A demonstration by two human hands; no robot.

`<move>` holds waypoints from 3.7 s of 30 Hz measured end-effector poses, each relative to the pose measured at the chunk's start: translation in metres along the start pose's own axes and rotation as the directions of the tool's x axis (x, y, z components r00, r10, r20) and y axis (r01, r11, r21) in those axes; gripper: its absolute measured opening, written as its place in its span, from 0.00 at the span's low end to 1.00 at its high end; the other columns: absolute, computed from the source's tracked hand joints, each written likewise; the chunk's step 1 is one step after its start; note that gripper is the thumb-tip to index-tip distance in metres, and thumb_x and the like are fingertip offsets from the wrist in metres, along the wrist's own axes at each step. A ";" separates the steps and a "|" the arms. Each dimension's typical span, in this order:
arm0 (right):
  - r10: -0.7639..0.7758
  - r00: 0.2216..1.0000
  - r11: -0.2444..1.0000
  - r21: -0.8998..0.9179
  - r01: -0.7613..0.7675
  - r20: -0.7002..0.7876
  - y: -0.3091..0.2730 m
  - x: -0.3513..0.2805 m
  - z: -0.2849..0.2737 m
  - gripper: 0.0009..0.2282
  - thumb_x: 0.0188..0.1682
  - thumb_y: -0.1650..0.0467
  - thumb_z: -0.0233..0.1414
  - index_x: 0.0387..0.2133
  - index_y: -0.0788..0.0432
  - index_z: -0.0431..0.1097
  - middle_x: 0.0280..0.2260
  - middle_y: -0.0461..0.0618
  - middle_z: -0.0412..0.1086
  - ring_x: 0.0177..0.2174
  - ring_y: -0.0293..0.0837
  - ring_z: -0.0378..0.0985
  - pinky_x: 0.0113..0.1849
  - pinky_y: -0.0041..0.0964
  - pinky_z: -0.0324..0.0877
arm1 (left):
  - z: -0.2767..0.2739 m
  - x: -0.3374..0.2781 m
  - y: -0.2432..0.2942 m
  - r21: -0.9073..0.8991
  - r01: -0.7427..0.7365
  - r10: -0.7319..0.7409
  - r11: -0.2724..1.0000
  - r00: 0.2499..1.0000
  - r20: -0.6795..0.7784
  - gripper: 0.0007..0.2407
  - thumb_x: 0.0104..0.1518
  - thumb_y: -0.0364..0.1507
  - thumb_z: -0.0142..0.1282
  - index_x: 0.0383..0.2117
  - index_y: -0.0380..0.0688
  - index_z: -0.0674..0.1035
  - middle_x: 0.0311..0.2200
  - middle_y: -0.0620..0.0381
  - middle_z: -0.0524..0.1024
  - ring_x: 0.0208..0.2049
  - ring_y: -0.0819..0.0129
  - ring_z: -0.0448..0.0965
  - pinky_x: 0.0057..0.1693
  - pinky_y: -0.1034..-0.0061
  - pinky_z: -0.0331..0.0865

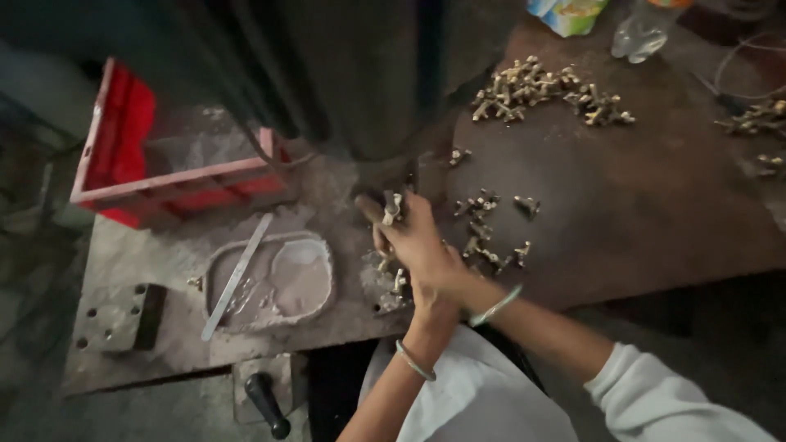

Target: The person picks up small brass fittings one at a time from the workbench, holds each under a drill press to thread it, dips the threaded fitting into a tray of liquid, and sets it aside with the finished pieces.

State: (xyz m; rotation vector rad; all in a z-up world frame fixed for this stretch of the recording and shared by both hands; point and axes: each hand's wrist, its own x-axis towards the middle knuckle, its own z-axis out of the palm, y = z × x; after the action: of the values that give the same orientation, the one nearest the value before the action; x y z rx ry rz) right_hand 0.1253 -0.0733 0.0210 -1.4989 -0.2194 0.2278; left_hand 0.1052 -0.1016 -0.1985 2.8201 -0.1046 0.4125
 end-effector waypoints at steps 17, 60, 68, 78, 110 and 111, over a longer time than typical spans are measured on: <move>-0.091 0.958 0.980 0.146 0.134 -0.271 -0.007 -0.005 -0.006 0.12 0.55 0.67 0.56 0.25 0.58 0.63 0.13 0.43 0.62 0.12 0.34 0.62 0.16 0.33 0.57 | -0.311 -0.053 -0.147 -0.395 0.064 -0.091 0.917 0.995 -0.049 0.11 0.48 0.18 0.54 0.36 0.43 0.82 0.42 0.52 0.80 0.40 0.49 0.81 0.45 0.61 0.74; -0.137 0.963 0.987 0.053 0.153 -0.231 -0.018 -0.008 0.000 0.10 0.55 0.69 0.56 0.27 0.59 0.66 0.13 0.43 0.61 0.13 0.33 0.61 0.16 0.31 0.53 | -0.223 -0.085 -0.071 -0.756 0.151 -0.272 0.637 0.962 -0.036 0.08 0.50 0.21 0.65 0.35 0.39 0.82 0.37 0.53 0.80 0.27 0.64 0.84 0.35 0.76 0.78; -0.192 0.973 0.962 0.172 0.213 -0.129 -0.005 -0.005 -0.004 0.16 0.57 0.69 0.57 0.22 0.58 0.59 0.14 0.43 0.60 0.12 0.34 0.60 0.16 0.32 0.54 | -0.227 -0.072 -0.076 -0.680 0.091 -0.229 0.728 0.966 -0.116 0.07 0.53 0.24 0.65 0.34 0.40 0.78 0.35 0.50 0.77 0.35 0.52 0.80 0.41 0.67 0.74; -0.121 0.992 0.983 0.144 0.116 0.022 0.006 -0.004 -0.017 0.17 0.59 0.70 0.58 0.22 0.61 0.60 0.13 0.45 0.62 0.12 0.35 0.61 0.17 0.32 0.55 | -0.243 -0.003 -0.067 -0.360 0.007 -0.036 0.933 0.997 -0.074 0.09 0.54 0.26 0.62 0.40 0.42 0.82 0.35 0.49 0.77 0.41 0.46 0.72 0.45 0.58 0.70; -0.079 0.995 0.992 -0.096 0.084 0.063 0.105 0.007 -0.069 0.03 0.51 0.76 0.55 0.34 0.66 0.72 0.28 0.51 0.73 0.29 0.40 0.75 0.31 0.37 0.71 | -0.322 0.012 -0.055 -0.475 -0.437 0.099 0.764 0.807 -0.583 0.15 0.59 0.19 0.60 0.52 0.41 0.78 0.45 0.47 0.81 0.43 0.56 0.84 0.50 0.71 0.78; -0.003 1.000 0.946 -0.324 0.004 0.006 0.143 0.009 -0.079 0.05 0.55 0.77 0.54 0.31 0.71 0.70 0.22 0.59 0.70 0.25 0.47 0.72 0.27 0.44 0.68 | -0.305 0.015 -0.064 -0.488 -0.394 0.141 0.779 0.868 -0.476 0.16 0.58 0.18 0.59 0.54 0.40 0.79 0.46 0.46 0.81 0.44 0.54 0.84 0.49 0.69 0.77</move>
State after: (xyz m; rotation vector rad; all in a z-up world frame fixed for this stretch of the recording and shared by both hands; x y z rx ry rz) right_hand 0.1547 -0.1380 -0.1265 -1.8249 -0.2737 0.1992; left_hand 0.0441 0.0485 0.0682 2.0639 -0.4732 0.8775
